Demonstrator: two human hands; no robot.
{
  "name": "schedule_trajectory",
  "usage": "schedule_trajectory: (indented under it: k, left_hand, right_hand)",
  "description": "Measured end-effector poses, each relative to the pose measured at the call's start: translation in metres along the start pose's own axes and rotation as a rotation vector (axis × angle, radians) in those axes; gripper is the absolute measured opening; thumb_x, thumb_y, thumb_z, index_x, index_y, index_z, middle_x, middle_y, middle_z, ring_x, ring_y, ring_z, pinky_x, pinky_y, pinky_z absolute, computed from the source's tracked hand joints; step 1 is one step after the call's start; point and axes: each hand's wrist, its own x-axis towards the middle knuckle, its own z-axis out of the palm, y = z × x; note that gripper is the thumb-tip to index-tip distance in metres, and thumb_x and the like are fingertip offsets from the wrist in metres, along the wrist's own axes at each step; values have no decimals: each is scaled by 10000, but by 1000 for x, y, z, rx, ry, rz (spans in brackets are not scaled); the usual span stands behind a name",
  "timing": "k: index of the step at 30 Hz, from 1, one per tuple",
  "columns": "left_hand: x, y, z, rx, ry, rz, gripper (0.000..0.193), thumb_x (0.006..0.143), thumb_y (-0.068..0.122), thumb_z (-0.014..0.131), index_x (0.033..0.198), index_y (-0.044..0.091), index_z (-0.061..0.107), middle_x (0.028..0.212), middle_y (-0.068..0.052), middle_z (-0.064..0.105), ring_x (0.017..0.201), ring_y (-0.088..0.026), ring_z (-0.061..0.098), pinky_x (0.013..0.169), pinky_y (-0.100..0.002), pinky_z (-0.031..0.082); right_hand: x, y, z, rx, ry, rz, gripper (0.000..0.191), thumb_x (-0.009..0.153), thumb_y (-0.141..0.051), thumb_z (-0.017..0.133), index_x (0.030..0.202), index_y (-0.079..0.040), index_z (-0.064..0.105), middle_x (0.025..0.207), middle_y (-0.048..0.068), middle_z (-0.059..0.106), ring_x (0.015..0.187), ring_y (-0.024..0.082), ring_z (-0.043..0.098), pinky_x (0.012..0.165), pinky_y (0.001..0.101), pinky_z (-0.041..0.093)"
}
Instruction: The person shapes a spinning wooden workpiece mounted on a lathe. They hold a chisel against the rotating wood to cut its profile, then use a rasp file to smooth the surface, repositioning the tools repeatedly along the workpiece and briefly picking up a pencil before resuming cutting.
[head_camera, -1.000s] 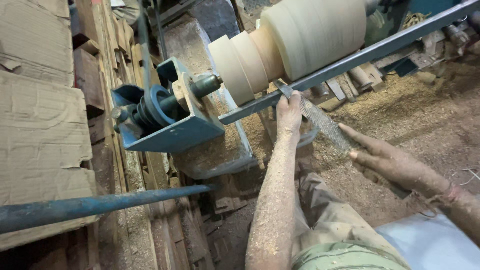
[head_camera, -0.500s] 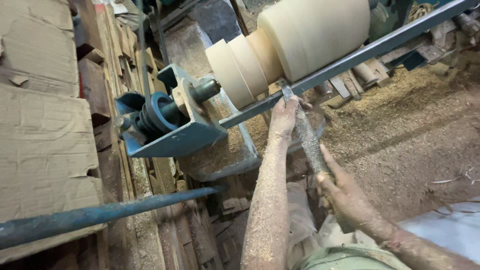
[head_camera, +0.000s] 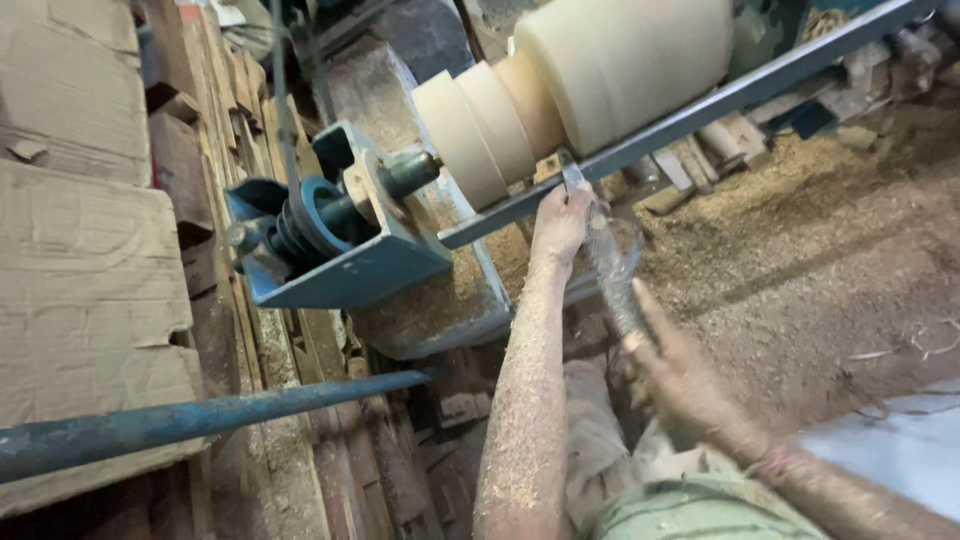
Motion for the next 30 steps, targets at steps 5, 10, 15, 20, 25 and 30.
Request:
schedule_trajectory:
  k: [5,10,15,20,25,30]
  left_hand:
    - [0,5,3,197,187,-85,343,1015,305,642,923,-16,718,824,-62,662,753,-164,564,712,-341,470]
    - [-1,-2,13,-93,161,6,317,1001,274,604,985,-11,743,923,-32,719,870,-134,627,834,-305,487]
    - [3,-6,17,-86,260,-11,286,1010,268,627,1036,4,735,943,-31,689,881,-134,598,847,-324,484]
    - [3,-8,15,-161,233,-41,325,1018,273,605,1027,-17,750,910,-53,723,821,-149,642,799,-322,507]
    - [1,-8,15,-205,223,5,349,1038,277,594,1026,-31,757,906,-59,731,811,-150,651,781,-316,509]
    - [0,-7,11,-160,190,48,339,1030,259,582,1047,-31,756,986,-61,760,905,-149,661,890,-305,494]
  right_hand:
    - [17,6,-51,-250,-74,-114,782,1000,-309,544,1616,-492,99,889,92,644,602,163,521,486,331,521]
    - [30,-9,-93,-521,-104,-146,794,1001,-281,525,1653,-473,113,1257,-106,484,649,152,592,563,342,588]
    - [32,-27,-110,-603,-131,-132,751,1028,-312,569,1625,-460,139,1015,-16,615,637,147,573,549,323,602]
    - [26,-43,-117,-512,-200,-133,786,998,-326,564,1655,-504,171,653,43,521,540,151,484,501,344,495]
    - [27,-57,-119,-579,-199,-92,793,994,-341,564,1642,-514,142,649,41,552,535,143,519,500,327,519]
    - [26,-48,-113,-570,-197,-19,769,1050,-311,551,1646,-524,115,727,70,541,562,166,504,502,340,509]
